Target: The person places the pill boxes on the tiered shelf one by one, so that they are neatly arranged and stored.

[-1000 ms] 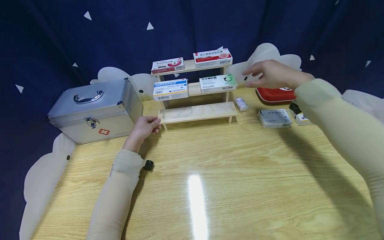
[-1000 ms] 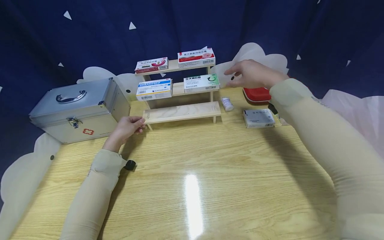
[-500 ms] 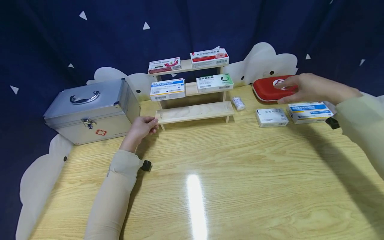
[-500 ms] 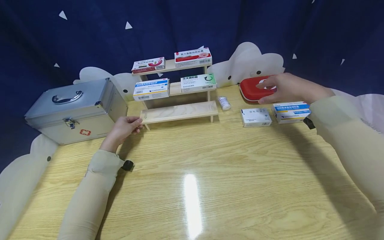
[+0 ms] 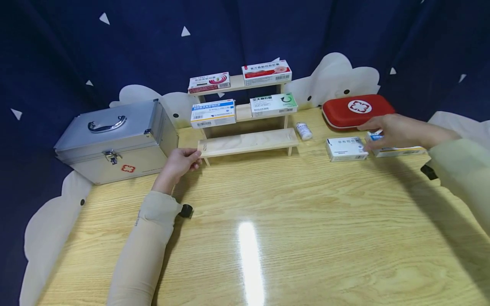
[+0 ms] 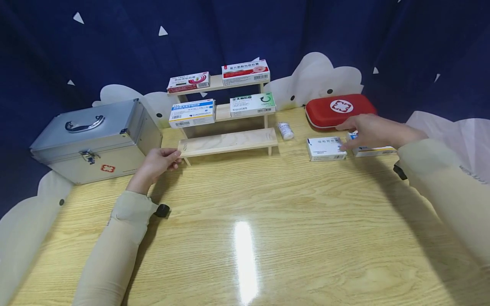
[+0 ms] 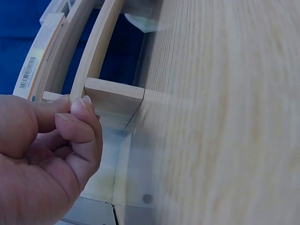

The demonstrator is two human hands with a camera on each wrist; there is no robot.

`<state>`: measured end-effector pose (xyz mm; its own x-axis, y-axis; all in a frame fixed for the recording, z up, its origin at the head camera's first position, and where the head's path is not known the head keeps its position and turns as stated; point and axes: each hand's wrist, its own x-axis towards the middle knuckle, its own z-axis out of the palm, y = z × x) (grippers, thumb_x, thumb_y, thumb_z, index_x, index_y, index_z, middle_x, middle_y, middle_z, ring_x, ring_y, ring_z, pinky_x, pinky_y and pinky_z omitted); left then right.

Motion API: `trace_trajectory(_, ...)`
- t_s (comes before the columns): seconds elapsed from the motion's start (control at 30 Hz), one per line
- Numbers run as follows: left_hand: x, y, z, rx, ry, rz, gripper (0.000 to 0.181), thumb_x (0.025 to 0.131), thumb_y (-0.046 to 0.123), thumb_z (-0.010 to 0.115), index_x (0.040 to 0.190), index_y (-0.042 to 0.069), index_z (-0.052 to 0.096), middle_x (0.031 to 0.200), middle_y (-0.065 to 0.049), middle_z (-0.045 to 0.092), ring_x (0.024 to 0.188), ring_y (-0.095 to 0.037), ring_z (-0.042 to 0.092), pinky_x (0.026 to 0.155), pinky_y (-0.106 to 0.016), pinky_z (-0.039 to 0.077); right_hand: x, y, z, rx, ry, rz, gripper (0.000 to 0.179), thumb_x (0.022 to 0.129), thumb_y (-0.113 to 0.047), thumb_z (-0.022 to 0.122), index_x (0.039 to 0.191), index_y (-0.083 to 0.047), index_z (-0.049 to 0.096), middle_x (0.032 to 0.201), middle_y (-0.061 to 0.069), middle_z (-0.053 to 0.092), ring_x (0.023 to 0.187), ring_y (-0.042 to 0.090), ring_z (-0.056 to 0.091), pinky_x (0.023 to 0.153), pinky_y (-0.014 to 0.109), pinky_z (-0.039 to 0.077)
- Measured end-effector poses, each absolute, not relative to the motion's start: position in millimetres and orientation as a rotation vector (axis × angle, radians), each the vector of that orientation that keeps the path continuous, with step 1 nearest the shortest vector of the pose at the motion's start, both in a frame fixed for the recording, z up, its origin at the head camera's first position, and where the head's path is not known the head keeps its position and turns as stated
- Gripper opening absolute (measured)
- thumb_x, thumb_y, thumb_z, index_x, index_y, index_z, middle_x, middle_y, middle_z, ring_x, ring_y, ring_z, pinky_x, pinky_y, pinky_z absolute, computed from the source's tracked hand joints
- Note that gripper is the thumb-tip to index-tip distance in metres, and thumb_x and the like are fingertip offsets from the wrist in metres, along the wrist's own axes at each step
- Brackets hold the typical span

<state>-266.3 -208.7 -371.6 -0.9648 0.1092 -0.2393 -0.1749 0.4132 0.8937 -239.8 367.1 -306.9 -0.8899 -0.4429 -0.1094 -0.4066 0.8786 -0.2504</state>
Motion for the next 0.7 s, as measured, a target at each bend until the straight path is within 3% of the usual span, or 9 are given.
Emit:
trace_trajectory(0.1, -266, -208, -370, -0.053, 2.417, 1.57, 0.038, 0.106, 0.016, 0.048, 0.135, -0.008, 0.052, 0.111, -0.023, 0.06, 0.074, -0.009, 0.057, 0.069, -0.021, 0.052, -240, 368, -315, -0.664, 2.888, -0.343, 0.069, 0.074, -0.029, 0.089, 0.128, 0.005, 0.062, 0.127, 0.025, 0.06, 0.105, 0.033, 0.062, 0.09, 0.054, 0.05)
trace_trajectory(0.47, -265, -208, -371, -0.063, 2.425, 1.568, 0.038, 0.106, 0.016, 0.049, 0.135, -0.009, 0.052, 0.111, -0.025, 0.06, 0.075, -0.01, 0.057, 0.069, -0.02, 0.051, -250, 371, -333, -0.647, 2.894, -0.165, 0.08, 0.071, -0.036, 0.09, 0.13, 0.006, 0.059, 0.129, 0.03, 0.056, 0.116, 0.044, 0.053, 0.095, 0.064, 0.037)
trace_trajectory(0.7, -266, -207, -372, -0.048, 2.429, 1.559, 0.039, 0.106, 0.017, 0.049, 0.134, -0.01, 0.053, 0.11, -0.025, 0.06, 0.075, -0.01, 0.057, 0.067, -0.019, 0.051, -252, 371, -336, -0.523, 2.878, -0.074, 0.088, 0.069, -0.047, 0.088, 0.136, 0.001, 0.057, 0.135, 0.03, 0.051, 0.115, 0.047, 0.046, 0.086, 0.067, 0.034)
